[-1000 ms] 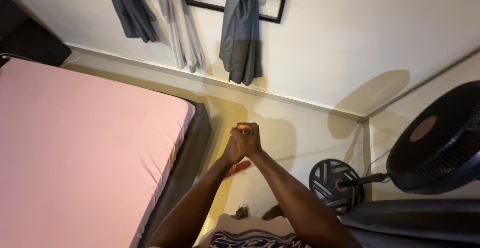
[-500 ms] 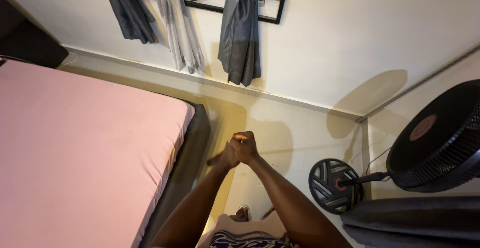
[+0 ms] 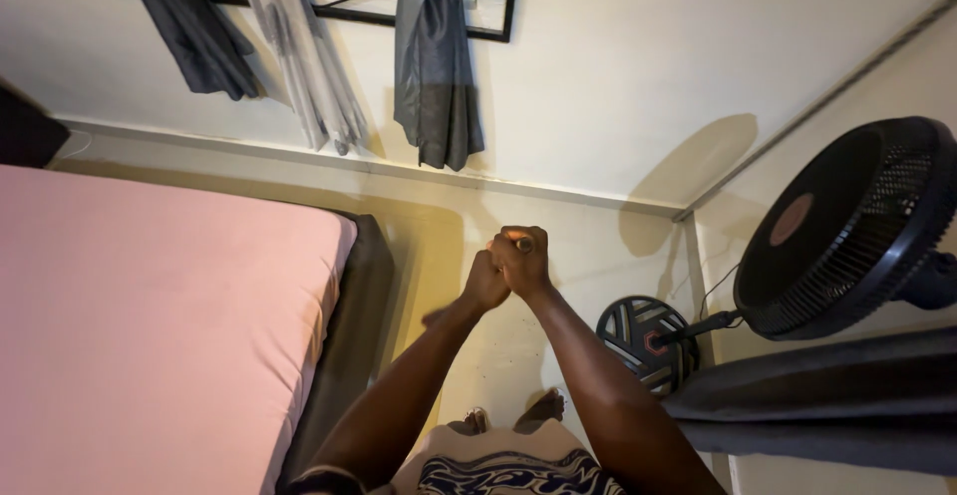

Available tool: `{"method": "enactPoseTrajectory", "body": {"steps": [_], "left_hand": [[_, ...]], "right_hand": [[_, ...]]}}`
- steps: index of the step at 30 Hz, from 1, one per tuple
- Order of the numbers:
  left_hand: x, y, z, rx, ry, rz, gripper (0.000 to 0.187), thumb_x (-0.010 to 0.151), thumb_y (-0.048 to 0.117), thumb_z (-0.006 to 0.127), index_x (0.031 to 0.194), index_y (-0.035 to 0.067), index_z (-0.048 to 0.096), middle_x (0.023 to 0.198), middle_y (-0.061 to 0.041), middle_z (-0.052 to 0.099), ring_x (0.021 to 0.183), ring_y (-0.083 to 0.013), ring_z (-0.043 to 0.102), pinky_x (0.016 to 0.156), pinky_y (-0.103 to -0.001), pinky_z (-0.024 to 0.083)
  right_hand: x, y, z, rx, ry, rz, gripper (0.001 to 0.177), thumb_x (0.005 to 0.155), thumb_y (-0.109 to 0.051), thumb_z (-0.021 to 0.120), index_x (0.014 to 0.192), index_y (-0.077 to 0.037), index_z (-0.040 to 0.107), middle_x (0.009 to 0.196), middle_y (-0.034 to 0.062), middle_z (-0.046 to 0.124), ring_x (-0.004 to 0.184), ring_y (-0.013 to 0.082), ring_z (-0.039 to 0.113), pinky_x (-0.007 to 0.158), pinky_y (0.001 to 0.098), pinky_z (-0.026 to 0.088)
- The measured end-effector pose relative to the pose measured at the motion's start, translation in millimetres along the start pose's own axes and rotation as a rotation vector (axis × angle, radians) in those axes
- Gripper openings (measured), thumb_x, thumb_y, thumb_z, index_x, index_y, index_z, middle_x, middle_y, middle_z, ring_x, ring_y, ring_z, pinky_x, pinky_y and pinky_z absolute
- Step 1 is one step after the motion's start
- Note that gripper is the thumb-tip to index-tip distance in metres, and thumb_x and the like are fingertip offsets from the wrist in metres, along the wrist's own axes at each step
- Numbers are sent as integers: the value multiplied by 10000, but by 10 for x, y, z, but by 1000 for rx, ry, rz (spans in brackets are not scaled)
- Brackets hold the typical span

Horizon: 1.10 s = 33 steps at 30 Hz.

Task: Repairing or adjusting a stand fan with a small tool.

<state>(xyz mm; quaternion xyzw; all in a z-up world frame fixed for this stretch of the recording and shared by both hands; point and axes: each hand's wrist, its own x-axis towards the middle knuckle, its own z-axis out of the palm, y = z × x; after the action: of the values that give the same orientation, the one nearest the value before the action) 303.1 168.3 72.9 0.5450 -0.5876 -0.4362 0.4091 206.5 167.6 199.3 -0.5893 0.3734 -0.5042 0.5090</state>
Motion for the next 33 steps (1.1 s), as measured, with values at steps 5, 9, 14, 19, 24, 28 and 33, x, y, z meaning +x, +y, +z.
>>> {"method": "enactPoseTrajectory", "body": {"steps": [5, 9, 14, 19, 24, 28, 33], "left_hand": [[275, -582, 221, 8, -35, 213, 264, 857, 233, 670, 878, -27, 637, 806, -190, 727, 750, -268, 693, 636, -403, 539], [28, -959, 530, 64, -93, 350, 230, 909, 214, 631, 1011, 12, 674, 936, -158, 739, 868, -244, 716, 745, -360, 578], [-498, -400, 673, -52, -226, 247, 176, 871, 146, 650, 944, -13, 670, 855, -157, 754, 808, -258, 731, 667, -389, 570], [-354, -179, 862, -196, -234, 304, 150, 914, 79, 577, 982, -37, 643, 800, -154, 710, 760, -247, 684, 623, -391, 532], [171, 207, 906, -31, -333, -14, 171, 945, 152, 560, 895, 6, 631, 770, -134, 702, 665, -200, 702, 554, -310, 565], [595, -84, 1048, -91, -278, 226, 170, 915, 151, 623, 879, -12, 652, 785, -141, 728, 697, -216, 713, 589, -342, 560], [806, -771, 1274, 255, -364, 218, 239, 831, 179, 729, 976, -2, 676, 926, -157, 743, 879, -253, 724, 773, -369, 589]], "right_hand": [[-50, 590, -191, -61, 11, -19, 332, 840, -18, 640, 554, -3, 472, 513, 10, 475, 514, 66, 410, 478, 286, 344], [-441, 995, -321, -259, -4, 56, 230, 800, -19, 650, 575, -18, 604, 510, -10, 562, 494, 64, 498, 477, 278, 398], [-887, 691, -485, -46, 83, 111, 272, 810, -5, 617, 564, -12, 502, 517, -2, 483, 509, 63, 434, 455, 285, 337], [-747, 748, -734, -100, 117, 32, 335, 814, 21, 627, 542, -17, 436, 494, 7, 457, 487, 62, 399, 446, 273, 321], [-295, 457, -926, -49, 223, -37, 356, 872, 38, 630, 551, -21, 488, 510, 1, 480, 449, 48, 427, 390, 255, 319], [-82, 637, -1056, -76, 301, -15, 368, 884, 15, 606, 543, -22, 474, 501, -3, 482, 445, 59, 414, 401, 263, 279], [-189, 1023, -1130, -201, 187, 82, 328, 881, -30, 667, 578, -35, 542, 539, -43, 502, 513, 40, 450, 447, 263, 340]]}}
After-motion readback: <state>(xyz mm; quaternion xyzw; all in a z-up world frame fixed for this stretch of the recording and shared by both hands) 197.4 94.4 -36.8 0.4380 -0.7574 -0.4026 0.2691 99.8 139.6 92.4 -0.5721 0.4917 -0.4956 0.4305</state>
